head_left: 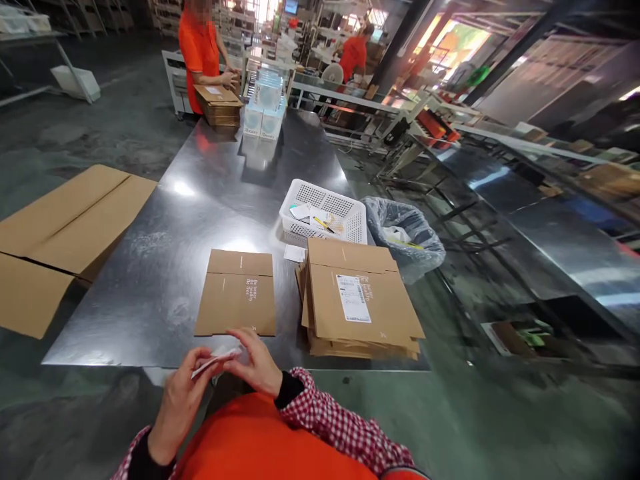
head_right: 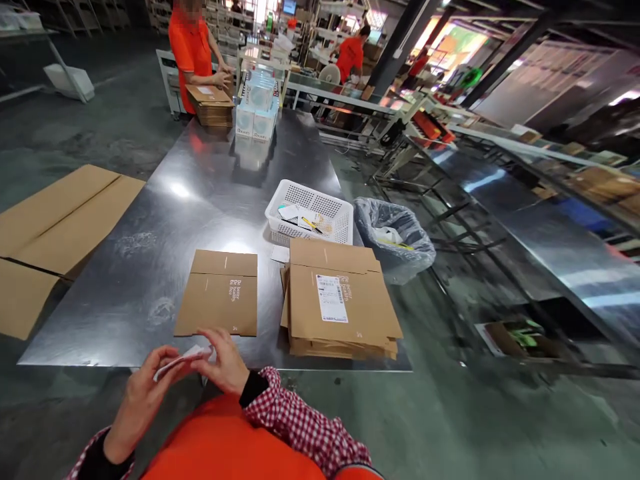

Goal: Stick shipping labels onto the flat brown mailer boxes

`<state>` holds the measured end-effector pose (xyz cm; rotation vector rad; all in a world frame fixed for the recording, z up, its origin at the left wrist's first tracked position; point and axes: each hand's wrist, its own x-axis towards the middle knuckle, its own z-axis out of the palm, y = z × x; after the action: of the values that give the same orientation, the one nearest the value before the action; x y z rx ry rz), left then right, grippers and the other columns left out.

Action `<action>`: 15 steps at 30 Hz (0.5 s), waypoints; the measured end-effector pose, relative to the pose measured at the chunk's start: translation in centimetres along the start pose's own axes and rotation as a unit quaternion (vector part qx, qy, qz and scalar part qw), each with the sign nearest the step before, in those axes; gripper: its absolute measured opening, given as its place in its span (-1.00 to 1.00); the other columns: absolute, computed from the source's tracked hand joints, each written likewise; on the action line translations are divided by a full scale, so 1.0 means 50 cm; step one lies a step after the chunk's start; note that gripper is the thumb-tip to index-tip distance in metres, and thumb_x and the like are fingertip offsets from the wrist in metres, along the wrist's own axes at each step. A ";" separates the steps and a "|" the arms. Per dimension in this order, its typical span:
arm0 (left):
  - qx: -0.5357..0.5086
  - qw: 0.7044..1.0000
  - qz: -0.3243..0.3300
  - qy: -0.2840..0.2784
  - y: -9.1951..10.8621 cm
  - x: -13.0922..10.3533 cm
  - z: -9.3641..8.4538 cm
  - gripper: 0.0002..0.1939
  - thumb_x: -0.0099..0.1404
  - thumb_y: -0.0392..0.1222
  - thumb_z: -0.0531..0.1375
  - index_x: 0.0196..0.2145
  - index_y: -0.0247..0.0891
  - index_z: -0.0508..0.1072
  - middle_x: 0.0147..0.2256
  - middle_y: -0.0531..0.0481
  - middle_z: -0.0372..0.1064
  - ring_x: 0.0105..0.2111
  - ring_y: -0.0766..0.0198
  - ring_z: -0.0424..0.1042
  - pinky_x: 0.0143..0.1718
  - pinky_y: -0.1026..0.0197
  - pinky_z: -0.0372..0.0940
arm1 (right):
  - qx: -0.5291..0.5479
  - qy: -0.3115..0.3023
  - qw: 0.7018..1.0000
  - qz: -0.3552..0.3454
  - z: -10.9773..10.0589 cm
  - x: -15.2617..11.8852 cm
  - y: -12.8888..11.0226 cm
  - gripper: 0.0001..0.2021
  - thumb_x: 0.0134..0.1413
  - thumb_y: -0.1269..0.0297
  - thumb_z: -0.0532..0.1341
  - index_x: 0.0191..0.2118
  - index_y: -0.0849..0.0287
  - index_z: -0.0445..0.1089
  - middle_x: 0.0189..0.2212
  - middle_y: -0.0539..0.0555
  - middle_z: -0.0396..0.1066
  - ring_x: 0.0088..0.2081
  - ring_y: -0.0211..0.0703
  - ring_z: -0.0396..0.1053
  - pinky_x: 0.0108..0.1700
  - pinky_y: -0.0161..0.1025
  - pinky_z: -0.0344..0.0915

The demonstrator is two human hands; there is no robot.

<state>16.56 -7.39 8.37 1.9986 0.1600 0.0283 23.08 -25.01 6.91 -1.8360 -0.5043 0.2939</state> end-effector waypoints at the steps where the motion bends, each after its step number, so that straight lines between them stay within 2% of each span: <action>1: 0.001 1.000 0.008 -0.005 -0.005 0.005 0.001 -0.73 0.27 0.07 0.09 -0.19 -0.14 0.33 -0.31 0.04 0.54 -0.28 0.19 0.55 -0.34 0.26 0.43 | -0.009 -0.006 1.000 -0.012 -0.001 0.009 -0.001 -0.59 -0.07 0.19 0.34 -0.05 0.12 0.40 -0.06 0.13 0.34 -0.01 -0.09 0.28 0.05 -0.11 0.21; 3: 0.020 0.999 0.026 0.007 -0.015 0.016 0.002 -0.72 0.27 0.08 0.08 -0.20 -0.14 0.34 -0.34 0.05 0.54 -0.33 0.20 0.56 -0.37 0.26 0.42 | -0.004 -0.014 0.999 -0.032 0.000 0.024 -0.002 -0.79 0.02 0.18 0.28 -0.22 0.13 0.49 -0.20 0.10 0.41 -0.14 -0.15 0.35 -0.05 -0.18 0.28; 4: 0.033 0.999 0.032 0.018 -0.020 0.022 0.002 -0.72 0.27 0.09 0.08 -0.21 -0.14 0.35 -0.35 0.05 0.54 -0.35 0.20 0.55 -0.39 0.27 0.42 | 0.007 -0.015 0.999 -0.041 0.003 0.029 -0.001 -0.82 0.05 0.18 0.25 -0.27 0.14 0.50 -0.27 0.09 0.42 -0.21 -0.18 0.37 -0.12 -0.22 0.30; 6: 0.058 0.997 0.041 0.038 -0.030 0.035 0.001 -0.69 0.27 0.13 0.07 -0.25 -0.15 0.37 -0.36 0.05 0.54 -0.37 0.22 0.55 -0.40 0.28 0.41 | 0.030 -0.004 0.998 -0.052 0.015 0.035 0.001 -0.79 0.08 0.16 0.22 -0.30 0.18 0.51 -0.37 0.07 0.44 -0.33 -0.22 0.37 -0.23 -0.28 0.31; 9: 0.089 0.994 0.039 0.054 -0.050 0.057 -0.003 -0.60 0.26 0.19 0.05 -0.22 -0.18 0.41 -0.35 0.01 0.54 -0.41 0.21 0.54 -0.40 0.27 0.40 | 0.052 0.023 0.998 -0.037 0.036 0.040 0.013 -0.75 0.11 0.13 0.20 -0.34 0.20 0.51 -0.41 0.07 0.45 -0.33 -0.21 0.38 -0.23 -0.28 0.30; 12: 0.127 0.991 0.030 0.013 -0.083 0.076 -0.019 -0.55 0.28 0.19 0.01 -0.13 -0.19 0.44 -0.29 -0.04 0.56 -0.39 0.20 0.54 -0.38 0.26 0.39 | 0.081 0.057 0.995 0.026 0.035 0.062 0.049 -0.72 0.15 0.12 0.14 -0.33 0.20 0.50 -0.42 0.06 0.46 -0.36 -0.21 0.38 -0.24 -0.28 0.30; 13: 0.140 0.990 0.030 -0.014 -0.098 0.081 -0.027 -0.55 0.30 0.16 -0.01 -0.12 -0.18 0.46 -0.26 -0.05 0.56 -0.36 0.19 0.54 -0.35 0.26 0.39 | 0.090 0.084 0.991 0.054 0.026 0.077 0.068 -0.71 0.15 0.10 0.12 -0.32 0.21 0.49 -0.43 0.06 0.45 -0.39 -0.22 0.36 -0.29 -0.29 0.30; 15: 0.172 0.983 0.027 -0.058 -0.130 0.088 -0.045 -0.59 0.31 0.11 -0.01 -0.15 -0.15 0.50 -0.26 -0.04 0.56 -0.32 0.15 0.55 -0.32 0.24 0.38 | 0.086 0.177 0.975 0.107 -0.004 0.118 0.111 -0.68 0.15 0.08 0.08 -0.28 0.23 0.44 -0.43 0.06 0.43 -0.42 -0.22 0.34 -0.36 -0.30 0.29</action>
<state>20.04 -2.10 3.20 2.3436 0.0370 -0.0857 29.40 -23.80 2.02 -1.7251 -0.0310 0.1426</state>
